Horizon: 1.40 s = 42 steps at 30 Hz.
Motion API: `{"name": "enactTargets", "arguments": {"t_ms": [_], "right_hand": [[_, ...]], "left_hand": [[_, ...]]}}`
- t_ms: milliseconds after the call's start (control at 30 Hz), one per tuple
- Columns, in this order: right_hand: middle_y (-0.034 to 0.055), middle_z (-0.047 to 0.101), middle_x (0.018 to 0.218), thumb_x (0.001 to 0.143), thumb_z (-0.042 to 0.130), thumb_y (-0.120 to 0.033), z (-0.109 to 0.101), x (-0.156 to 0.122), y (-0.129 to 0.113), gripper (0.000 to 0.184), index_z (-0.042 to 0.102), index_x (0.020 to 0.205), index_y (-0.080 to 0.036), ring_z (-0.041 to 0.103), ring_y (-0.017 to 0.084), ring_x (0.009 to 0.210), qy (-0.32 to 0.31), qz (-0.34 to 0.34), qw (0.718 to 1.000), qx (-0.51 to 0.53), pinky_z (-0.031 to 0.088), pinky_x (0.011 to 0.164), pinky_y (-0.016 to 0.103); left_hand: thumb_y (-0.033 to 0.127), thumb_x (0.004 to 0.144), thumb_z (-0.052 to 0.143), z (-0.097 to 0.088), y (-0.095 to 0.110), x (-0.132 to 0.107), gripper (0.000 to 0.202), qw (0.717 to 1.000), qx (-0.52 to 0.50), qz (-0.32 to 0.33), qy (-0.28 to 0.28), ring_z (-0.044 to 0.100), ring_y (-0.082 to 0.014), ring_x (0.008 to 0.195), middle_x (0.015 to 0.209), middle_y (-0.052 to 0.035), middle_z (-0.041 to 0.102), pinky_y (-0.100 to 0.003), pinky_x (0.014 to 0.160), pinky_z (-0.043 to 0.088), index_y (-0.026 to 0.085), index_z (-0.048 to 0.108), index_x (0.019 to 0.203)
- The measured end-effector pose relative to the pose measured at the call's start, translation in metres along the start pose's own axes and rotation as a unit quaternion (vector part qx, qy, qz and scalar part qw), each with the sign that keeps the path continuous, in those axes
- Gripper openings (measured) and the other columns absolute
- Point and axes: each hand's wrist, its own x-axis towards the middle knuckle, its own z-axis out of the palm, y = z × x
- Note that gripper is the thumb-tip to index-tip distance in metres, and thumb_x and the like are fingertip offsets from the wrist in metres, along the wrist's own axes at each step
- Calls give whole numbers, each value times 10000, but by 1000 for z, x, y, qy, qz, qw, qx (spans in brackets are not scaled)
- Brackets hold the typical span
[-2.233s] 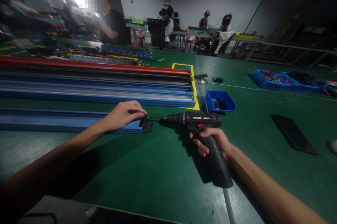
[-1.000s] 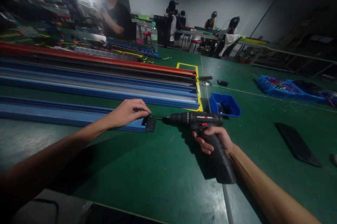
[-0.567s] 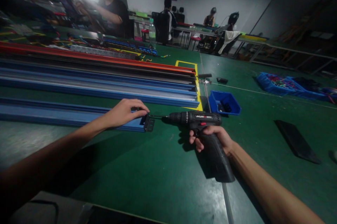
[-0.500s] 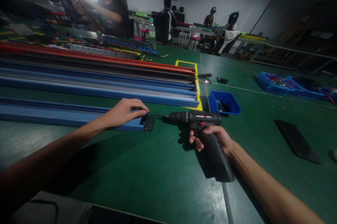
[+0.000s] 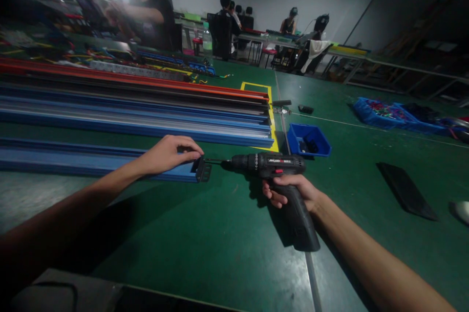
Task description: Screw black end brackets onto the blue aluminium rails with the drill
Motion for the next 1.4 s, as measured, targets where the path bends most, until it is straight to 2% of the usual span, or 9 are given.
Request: {"name": "enactTargets", "arguments": {"t_ms": [433,633,1167,1333,1400], "right_hand": [[80,664,806,928,646,-231,-3,0,2,226,717,966,-20,406,19,426,-3,-6,1000,-5,523,520,184],[64,652,802,940,658,-256,-2,-1,2,226,703,957,-35,404,11,428,-5,6,1000,-6,517,527,172],[96,678,860,933,662,-279,0,1,0,267,704,1019,-30,448,34,445,-5,-11,1000,-23,518,527,212],[95,678,865,939,663,-276,3,1,0,272,705,1021,-20,453,31,453,-6,-4,1000,-14,528,545,205],[98,677,860,940,668,-276,3,1,0,279,703,1021,-11,455,28,453,-9,-7,1000,-14,531,548,200]], "left_hand": [[369,922,680,0,0,1,195,1000,-3,5,-1,698,-178,858,964,-30,785,-295,798,501,233,814,959],[374,921,678,0,-1,1,203,1000,-5,10,1,696,-175,844,952,-31,783,-284,781,500,231,816,960],[375,914,671,0,2,1,206,1000,9,7,-1,693,-180,846,956,-28,791,-294,784,501,227,809,955],[351,900,683,-2,0,4,188,1000,-5,11,-10,689,-174,821,926,-32,788,-282,761,494,214,806,941],[359,902,681,-5,-2,7,197,999,-14,14,-32,686,-168,805,912,-34,784,-275,751,493,207,799,947]]}}
